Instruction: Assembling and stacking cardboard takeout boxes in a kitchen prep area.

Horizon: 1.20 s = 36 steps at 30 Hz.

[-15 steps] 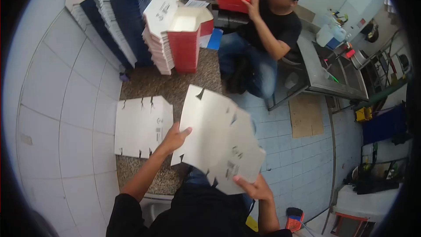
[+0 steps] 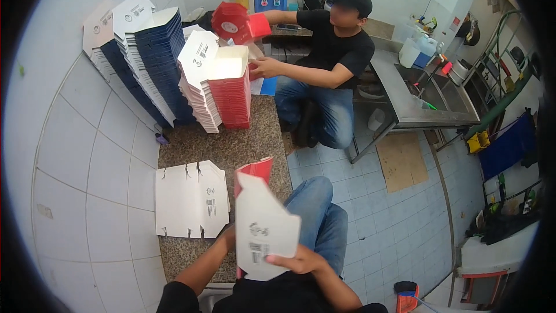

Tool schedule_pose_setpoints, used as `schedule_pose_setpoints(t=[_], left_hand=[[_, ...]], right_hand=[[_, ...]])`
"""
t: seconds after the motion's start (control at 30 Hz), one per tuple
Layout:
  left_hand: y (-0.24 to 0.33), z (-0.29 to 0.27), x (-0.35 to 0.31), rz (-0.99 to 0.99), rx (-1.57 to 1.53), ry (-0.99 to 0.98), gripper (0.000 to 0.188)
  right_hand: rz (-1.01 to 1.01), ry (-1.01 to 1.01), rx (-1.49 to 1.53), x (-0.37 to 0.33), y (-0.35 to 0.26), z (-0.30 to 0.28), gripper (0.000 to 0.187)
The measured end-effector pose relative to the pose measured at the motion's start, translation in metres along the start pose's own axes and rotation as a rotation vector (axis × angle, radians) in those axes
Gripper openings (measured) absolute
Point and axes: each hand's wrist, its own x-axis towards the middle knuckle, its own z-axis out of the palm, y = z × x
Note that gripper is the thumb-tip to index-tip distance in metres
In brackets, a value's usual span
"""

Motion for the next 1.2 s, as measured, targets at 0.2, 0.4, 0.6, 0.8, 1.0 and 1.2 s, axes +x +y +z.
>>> schedule_pose_setpoints(t=[0.2, 0.4, 0.6, 0.8, 1.0, 1.2], left_hand=[[0.05, -0.057, 0.01, -0.023, -0.723, -0.055, 0.049], [0.039, -0.038, 0.036, -0.21, -0.668, 0.01, 0.041], [-0.042, 0.001, 0.061, 0.021, -0.447, 0.135, 0.047], [0.063, -0.024, 0.028, -0.064, -0.512, 0.047, 0.061], [0.093, -0.033, 0.029, 0.002, -0.602, -0.131, 0.076], [0.088, -0.024, 0.03, 0.087, -0.768, -0.248, 0.085]], right_hand=[[0.172, 0.298, 0.025, -0.049, -0.011, -0.067, 0.044], [0.196, 0.192, -0.095, -0.038, -0.019, -0.042, 0.038], [0.045, -0.065, -0.306, -0.011, 0.005, -0.009, 0.031], [0.211, 0.541, 0.033, -0.065, -0.014, -0.077, 0.041], [0.078, 0.571, 0.038, -0.066, -0.018, -0.074, 0.045], [0.09, 0.601, -0.032, -0.068, -0.035, -0.066, 0.039]])
